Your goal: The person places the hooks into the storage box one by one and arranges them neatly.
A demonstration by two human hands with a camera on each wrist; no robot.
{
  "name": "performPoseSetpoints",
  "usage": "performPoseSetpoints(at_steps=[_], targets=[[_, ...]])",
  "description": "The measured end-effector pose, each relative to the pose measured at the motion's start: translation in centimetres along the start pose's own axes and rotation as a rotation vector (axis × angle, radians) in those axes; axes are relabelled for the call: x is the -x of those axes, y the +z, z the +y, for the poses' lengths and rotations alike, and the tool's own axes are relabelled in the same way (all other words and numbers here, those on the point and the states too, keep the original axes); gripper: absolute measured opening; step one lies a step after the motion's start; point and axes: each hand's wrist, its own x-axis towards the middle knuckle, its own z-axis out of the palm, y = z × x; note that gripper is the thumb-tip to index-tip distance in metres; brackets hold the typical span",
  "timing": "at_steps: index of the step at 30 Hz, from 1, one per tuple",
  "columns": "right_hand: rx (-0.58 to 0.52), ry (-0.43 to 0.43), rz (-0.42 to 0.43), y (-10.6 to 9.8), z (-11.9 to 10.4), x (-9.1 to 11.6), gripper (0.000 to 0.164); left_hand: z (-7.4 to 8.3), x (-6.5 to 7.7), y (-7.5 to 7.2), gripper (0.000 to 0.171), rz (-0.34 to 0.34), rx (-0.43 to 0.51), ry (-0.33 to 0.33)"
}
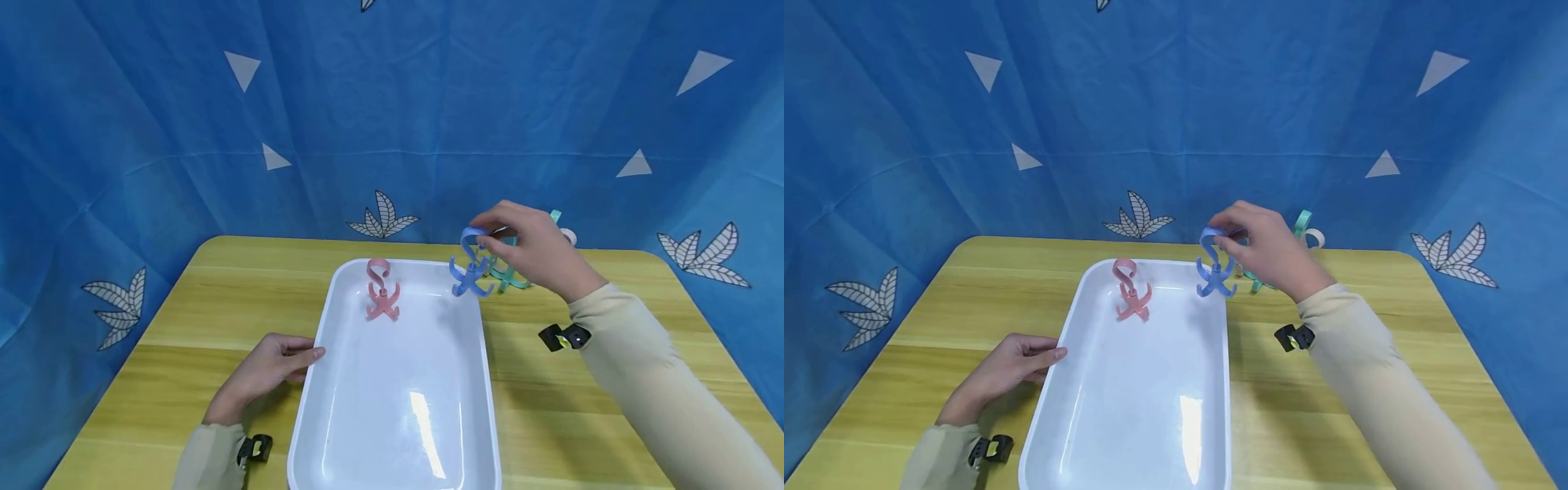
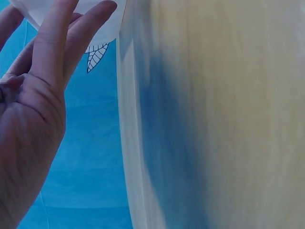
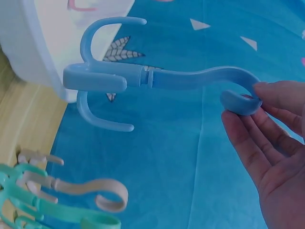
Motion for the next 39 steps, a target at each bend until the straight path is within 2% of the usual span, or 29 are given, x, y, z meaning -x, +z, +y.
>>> performPoseSetpoints(at_steps=[19,28,39], targets=[[-0.057,0.015,-0.142,4.5,-1.5,-2.0,0.019,-0.2,0.1,-0.2,0.05,0.006,0.006,0.0],[-0.034,0.003,-0.157,5.9,-1.1,-1.8,0.02,0.1,0.2,-0.2,0.048,-0.007,0.018,0.011],[-0.022,0.022,-0.178,6.8,0.1,-1.2,0.019,0.0,0.1,-0.2,0.05,-0.014,0.012,0.007]])
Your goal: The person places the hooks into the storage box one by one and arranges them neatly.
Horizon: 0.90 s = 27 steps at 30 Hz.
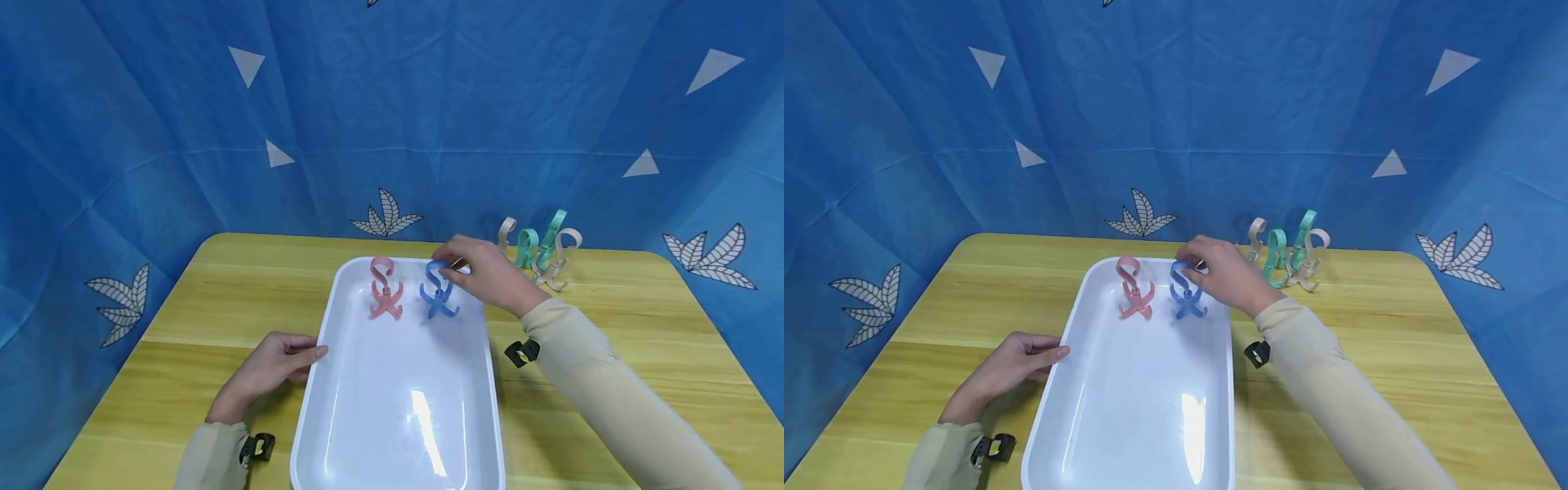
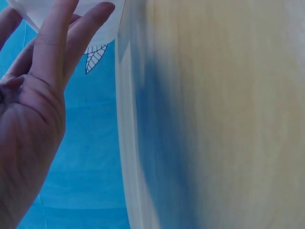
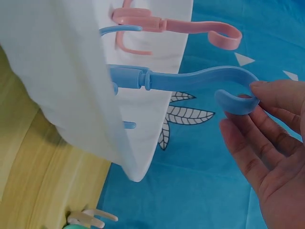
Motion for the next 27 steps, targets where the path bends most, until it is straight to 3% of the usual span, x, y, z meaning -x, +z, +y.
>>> performPoseSetpoints(at_steps=[14,27], targets=[[0.04,-0.013,0.072,-0.1,0.9,0.7,0.019,-0.1,-0.1,0.1,0.05,0.005,-0.01,0.001],[-0.002,-0.004,0.094,-1.2,1.7,1.7,0.022,-0.2,-0.1,0.0,0.05,0.01,-0.021,0.002]])
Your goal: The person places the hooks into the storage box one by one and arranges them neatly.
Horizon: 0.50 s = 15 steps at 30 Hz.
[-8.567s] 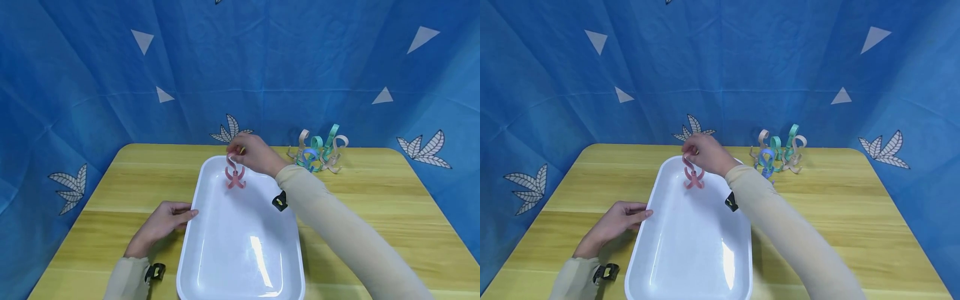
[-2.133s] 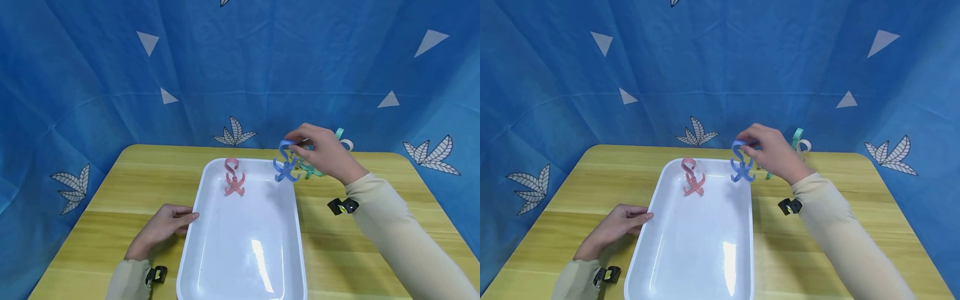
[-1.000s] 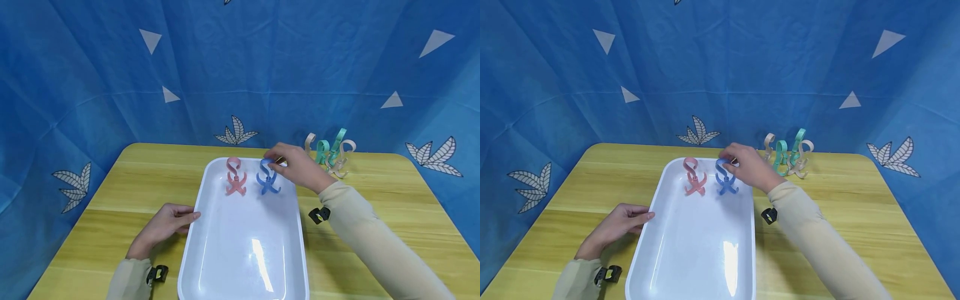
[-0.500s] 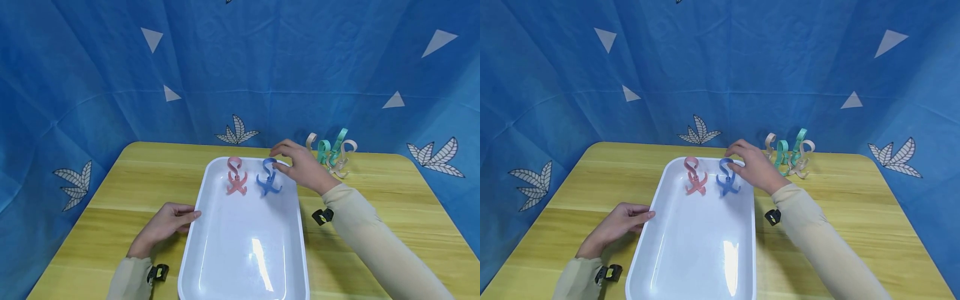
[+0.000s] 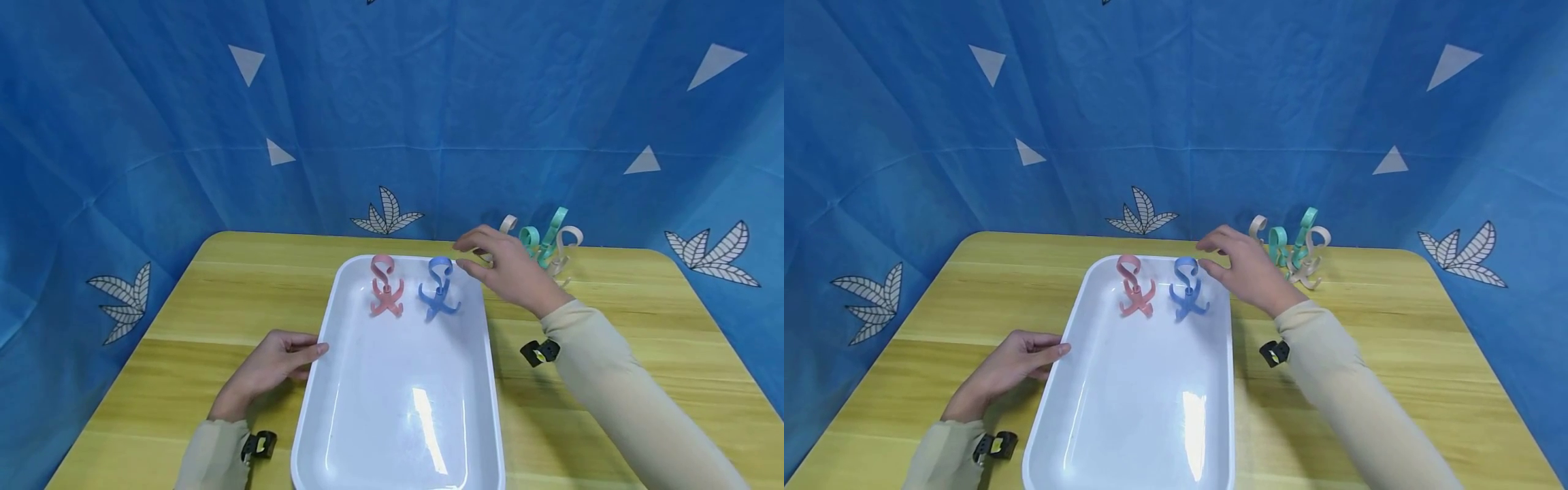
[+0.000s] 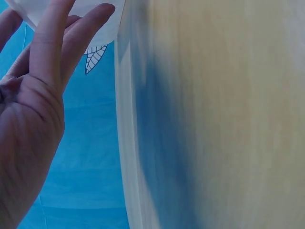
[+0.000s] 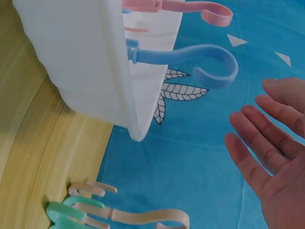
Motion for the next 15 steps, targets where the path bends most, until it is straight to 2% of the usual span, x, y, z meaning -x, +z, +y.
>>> performPoseSetpoints(at_steps=[9,15], targets=[[-0.033,0.046,0.037,-1.5,0.6,1.4,0.02,0.0,-0.3,0.1,0.051,0.012,-0.006,0.009],[-0.016,0.079,0.05,-2.0,1.5,2.6,0.021,0.1,-0.1,0.2,0.051,0.021,0.006,-0.014]])
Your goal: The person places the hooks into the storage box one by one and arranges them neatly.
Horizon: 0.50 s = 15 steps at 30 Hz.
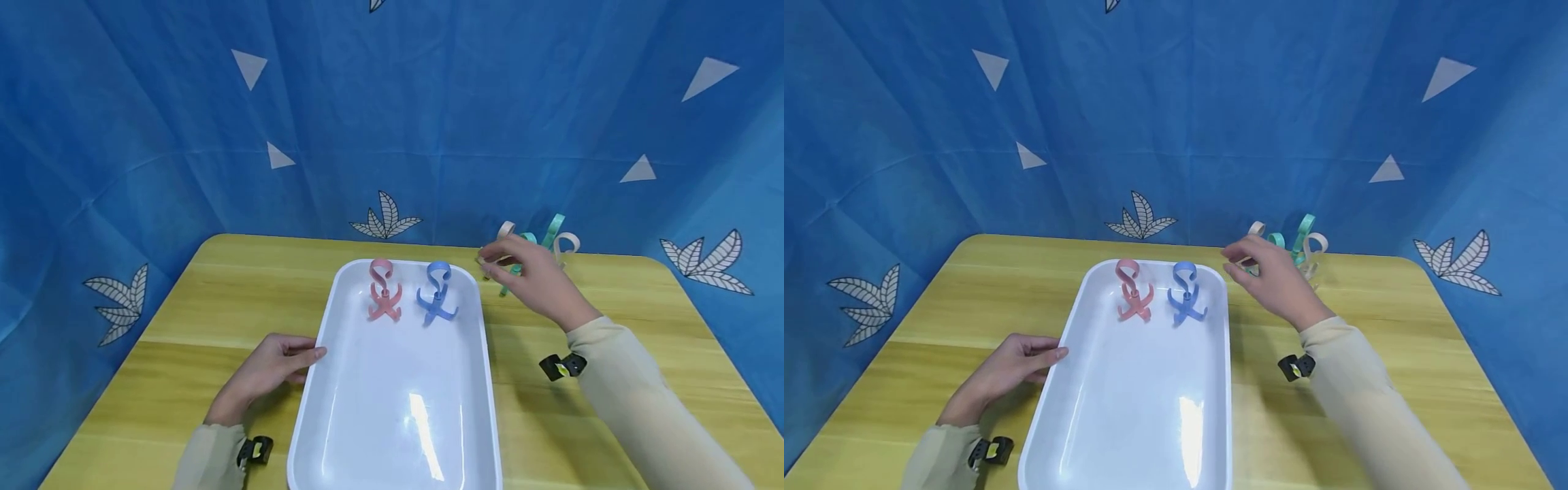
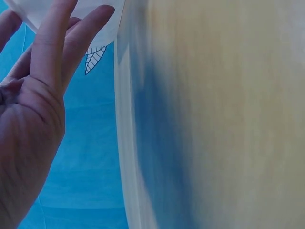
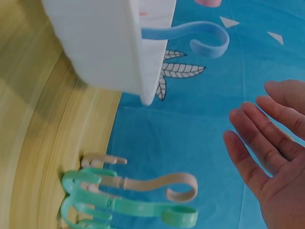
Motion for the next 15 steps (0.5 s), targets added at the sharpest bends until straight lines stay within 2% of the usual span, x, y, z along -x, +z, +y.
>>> performPoseSetpoints(at_steps=[7,11,15], targets=[[-0.013,0.032,0.027,-0.9,0.8,1.3,0.023,0.2,0.2,0.0,0.052,0.0,0.009,-0.001],[0.015,0.058,0.041,-1.7,1.4,1.9,0.024,0.2,0.1,0.1,0.052,-0.006,0.013,-0.002],[0.047,0.079,0.091,-2.4,2.1,2.2,0.023,0.1,0.1,0.0,0.051,-0.005,0.013,-0.001]])
